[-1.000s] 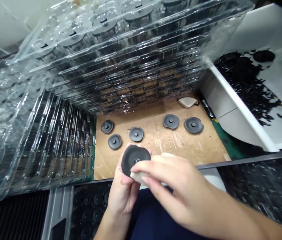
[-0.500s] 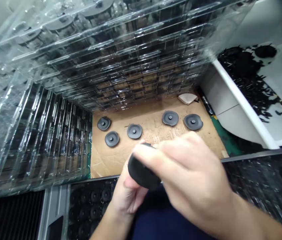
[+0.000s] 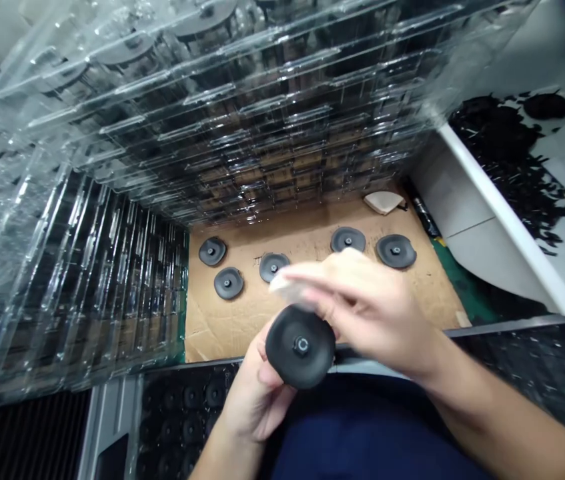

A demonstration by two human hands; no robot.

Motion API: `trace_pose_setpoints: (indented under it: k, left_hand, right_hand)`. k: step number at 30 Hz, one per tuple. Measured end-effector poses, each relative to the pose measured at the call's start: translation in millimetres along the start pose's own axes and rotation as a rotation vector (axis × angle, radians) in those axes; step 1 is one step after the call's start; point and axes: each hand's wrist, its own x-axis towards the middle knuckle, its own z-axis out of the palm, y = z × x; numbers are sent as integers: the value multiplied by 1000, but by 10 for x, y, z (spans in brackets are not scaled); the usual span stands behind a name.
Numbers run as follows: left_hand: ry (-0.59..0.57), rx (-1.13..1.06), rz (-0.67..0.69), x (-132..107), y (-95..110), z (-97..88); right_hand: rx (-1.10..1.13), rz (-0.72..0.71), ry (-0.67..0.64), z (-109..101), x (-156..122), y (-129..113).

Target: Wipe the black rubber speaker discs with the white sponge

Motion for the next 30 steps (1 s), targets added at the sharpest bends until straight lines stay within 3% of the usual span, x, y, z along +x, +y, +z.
trace_pose_setpoints:
  k: [2,4,8,10,14,16,19,21,23,27,30]
  left_hand:
    - [-51,-94,-2,-4,41,13]
    - [-45,-146,13,-10,78,13]
    - [26,-134,25,1,93,-30]
    - [26,-125,34,19,74,-51]
    - [29,-112,73,54,30,-45]
    - [65,-91,84,56,15,-27]
    - [117,-50,108,39,3,-25]
    - [142,-48,144,30,1,-35]
    - [145,-44,172,36,0,-32]
    - [133,-50,158,86,-21,5]
    - [193,-76,204,107,-38,0]
  right_hand:
    - [-50,263,86,9,-99,177]
    - [-61,412,51,86,-307,348]
    - [-47,440,-116,324,-785,576]
    - [-41,453,-135,340,-851,563]
    - [-46,432,0,89,-531,220]
    - [-38,227,55,-40,-316,0]
    - [-11,-36,-100,-101,-153,-180]
    - [-111,9,-174,-85,-155,-200]
    - [-177,93,-146,-57,-190,-191]
    - [23,122,15,16,-222,-99]
    - [98,361,-38,87,-311,122]
